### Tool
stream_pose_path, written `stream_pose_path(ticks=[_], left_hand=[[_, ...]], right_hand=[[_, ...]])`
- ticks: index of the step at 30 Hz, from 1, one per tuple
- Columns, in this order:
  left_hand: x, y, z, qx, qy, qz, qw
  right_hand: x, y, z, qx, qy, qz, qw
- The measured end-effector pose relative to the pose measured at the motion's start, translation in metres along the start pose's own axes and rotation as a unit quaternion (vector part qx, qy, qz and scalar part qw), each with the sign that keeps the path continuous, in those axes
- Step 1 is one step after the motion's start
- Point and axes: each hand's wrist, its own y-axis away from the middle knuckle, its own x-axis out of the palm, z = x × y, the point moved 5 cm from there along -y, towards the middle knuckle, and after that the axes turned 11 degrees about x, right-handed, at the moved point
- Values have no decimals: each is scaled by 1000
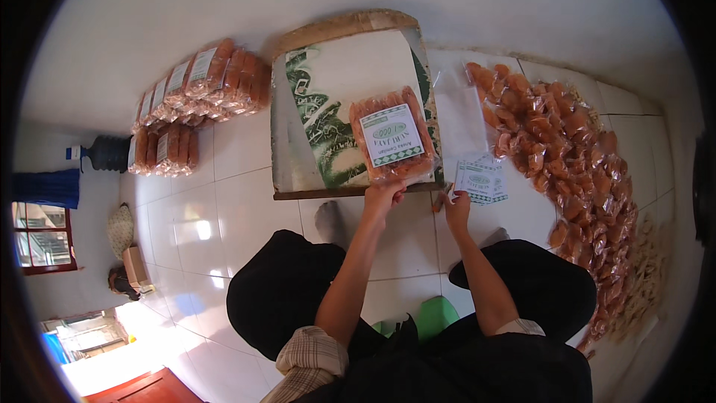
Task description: The person places a paper label inside a clear plastic bag containing tempeh, سپس folds the top of the bag over by hand.
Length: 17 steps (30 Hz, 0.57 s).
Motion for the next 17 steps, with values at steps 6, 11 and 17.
stream_pose_path(ticks=[6, 11, 17], left_hand=[[2, 10, -1, 2, -7, 13, 1000], [1, 8, 2, 9, 2, 18, 1000], [5, 5, 1, 12, -1, 19, 1000]], right_hand=[[21, -7, -2, 26, 74, -17, 997], [29, 7, 9, -39, 162, -44, 985], [28, 7, -18, 76, -283, 98, 951]])
